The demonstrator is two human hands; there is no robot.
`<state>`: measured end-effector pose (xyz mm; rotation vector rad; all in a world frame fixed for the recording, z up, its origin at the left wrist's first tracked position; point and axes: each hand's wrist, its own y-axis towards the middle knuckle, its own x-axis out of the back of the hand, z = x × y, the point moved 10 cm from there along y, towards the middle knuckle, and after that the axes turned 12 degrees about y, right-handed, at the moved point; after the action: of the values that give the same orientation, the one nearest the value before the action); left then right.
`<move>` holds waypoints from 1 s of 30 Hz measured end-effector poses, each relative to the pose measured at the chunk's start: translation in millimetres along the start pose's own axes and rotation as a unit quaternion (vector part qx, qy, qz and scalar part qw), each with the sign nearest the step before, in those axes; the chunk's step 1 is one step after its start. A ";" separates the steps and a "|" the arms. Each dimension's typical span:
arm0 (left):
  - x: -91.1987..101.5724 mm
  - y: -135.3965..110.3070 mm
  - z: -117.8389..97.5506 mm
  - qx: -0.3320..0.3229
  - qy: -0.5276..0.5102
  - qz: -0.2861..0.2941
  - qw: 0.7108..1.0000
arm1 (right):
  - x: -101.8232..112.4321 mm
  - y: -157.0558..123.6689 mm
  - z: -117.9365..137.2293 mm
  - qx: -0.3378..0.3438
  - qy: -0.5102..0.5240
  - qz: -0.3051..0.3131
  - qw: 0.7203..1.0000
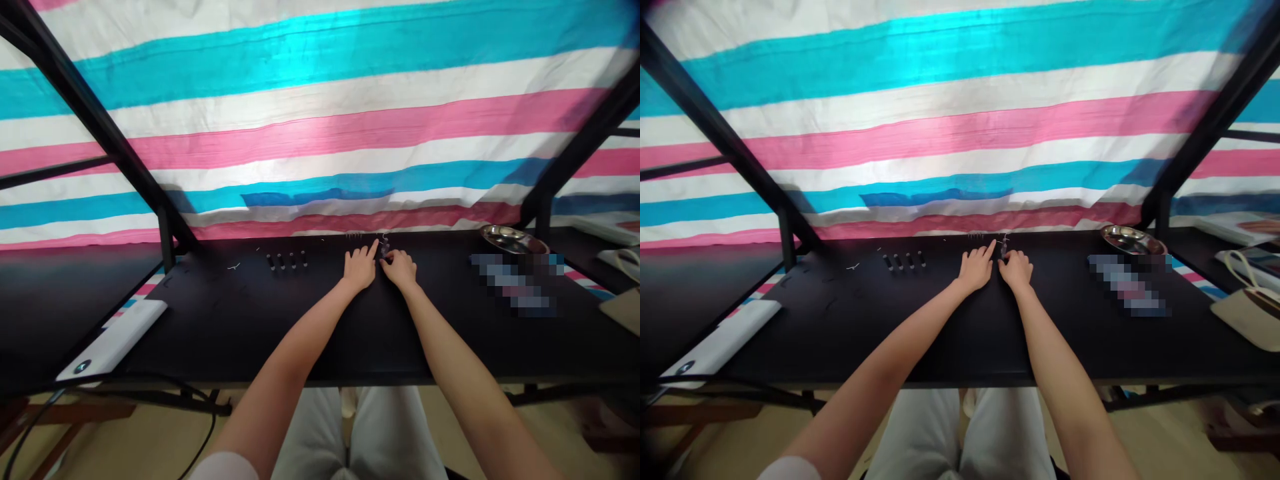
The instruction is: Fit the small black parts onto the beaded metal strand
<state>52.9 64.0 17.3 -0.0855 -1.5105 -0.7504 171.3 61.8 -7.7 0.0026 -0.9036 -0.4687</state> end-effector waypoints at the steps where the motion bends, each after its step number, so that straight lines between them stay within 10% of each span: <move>1: -2.2 3.3 -0.7 -0.004 0.001 0.001 1.000 | 0.2 0.3 1.1 0.003 0.002 -0.005 1.000; 10: 17.2 5.3 10.7 0.014 -0.081 -0.070 0.994 | 4.0 1.1 3.4 0.022 0.020 -0.030 0.999; 20: 42.0 -58.5 79.1 0.122 -0.293 -0.148 0.937 | 3.7 -4.2 8.7 0.035 0.022 -0.001 0.999; 30: 35.4 -88.2 115.7 0.237 -0.496 -0.176 0.816 | -26.3 -59.2 82.1 0.169 -0.026 0.132 0.976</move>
<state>-94.4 38.9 26.8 0.2263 -2.7440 -0.6017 72.3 34.7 12.1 0.1806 -1.0095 -0.0647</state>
